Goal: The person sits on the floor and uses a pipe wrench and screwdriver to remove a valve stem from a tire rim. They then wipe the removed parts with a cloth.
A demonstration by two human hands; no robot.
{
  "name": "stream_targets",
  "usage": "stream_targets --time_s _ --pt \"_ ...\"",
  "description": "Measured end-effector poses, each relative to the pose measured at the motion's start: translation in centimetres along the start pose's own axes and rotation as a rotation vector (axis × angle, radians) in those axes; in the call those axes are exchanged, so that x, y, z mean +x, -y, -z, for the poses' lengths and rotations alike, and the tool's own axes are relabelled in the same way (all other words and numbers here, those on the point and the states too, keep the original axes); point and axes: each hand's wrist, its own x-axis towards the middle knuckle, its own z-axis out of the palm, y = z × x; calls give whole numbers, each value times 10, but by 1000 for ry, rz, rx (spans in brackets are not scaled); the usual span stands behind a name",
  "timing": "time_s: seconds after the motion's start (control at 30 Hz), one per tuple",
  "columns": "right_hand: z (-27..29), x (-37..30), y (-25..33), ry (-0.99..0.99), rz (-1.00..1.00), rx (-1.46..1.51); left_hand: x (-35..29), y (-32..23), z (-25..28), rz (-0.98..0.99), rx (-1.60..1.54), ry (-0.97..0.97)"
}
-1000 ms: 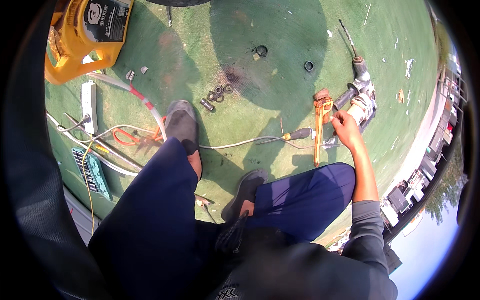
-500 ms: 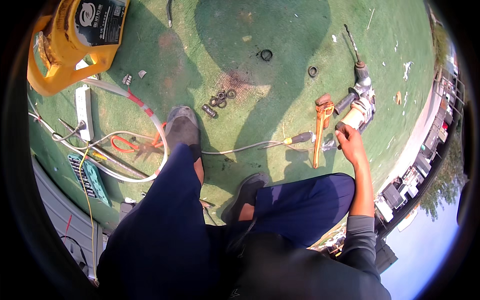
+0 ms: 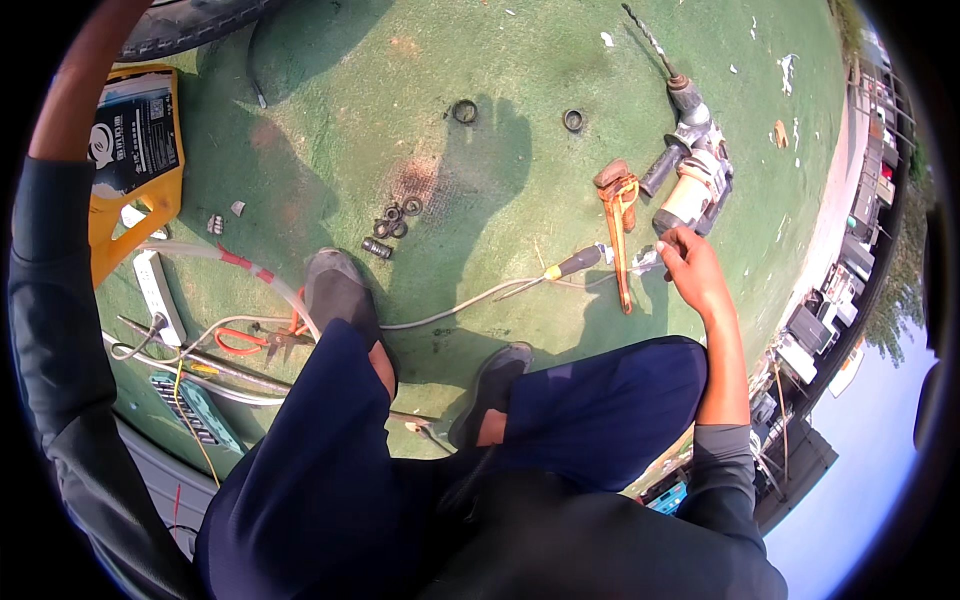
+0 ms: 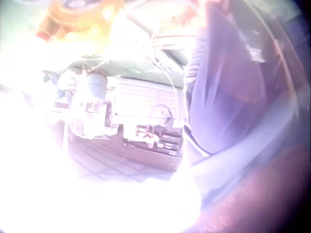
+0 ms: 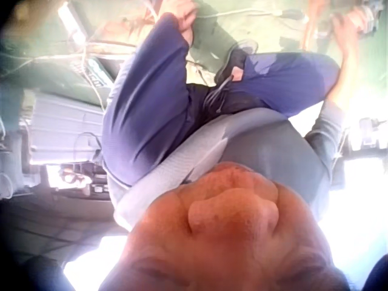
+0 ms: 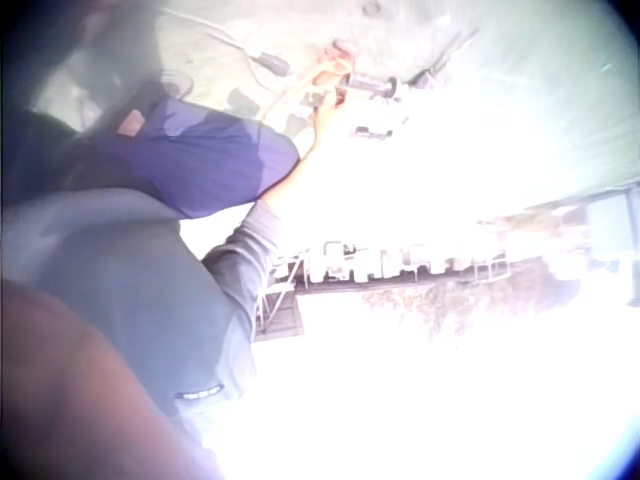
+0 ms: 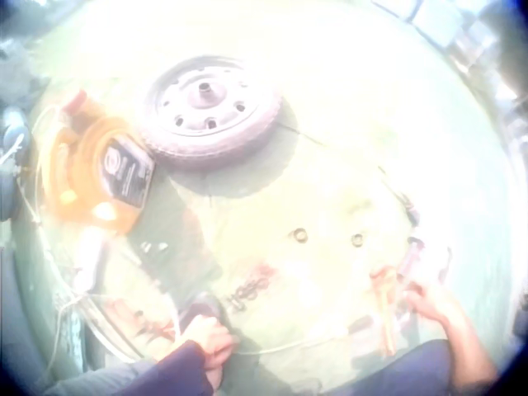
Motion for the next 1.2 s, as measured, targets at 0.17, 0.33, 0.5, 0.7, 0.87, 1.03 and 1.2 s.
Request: stream_targets --time_s 0.17,0.33,0.5,0.7,0.87,1.03,1.2 --pt "-1 -11 -5 -23 -49 -20 -51 -43 -2 -118 -102 82" --pt "-8 -4 -16 47 -50 -6 -128 -94 -55 -203 -302 136" --pt "-6 9 -4 31 24 3 -143 -106 -84 -211 -316 64" --pt "-7 21 19 15 118 -59 -157 -109 -108 -209 -324 -5" --pt "-11 26 40 70 144 -125 -168 -112 -120 -196 -334 -43" --pt "-20 48 74 32 299 -253 -188 -110 -120 -119 -306 -38" --pt "-33 56 95 -78 420 -337 -192 -107 -122 -149 -389 -117"
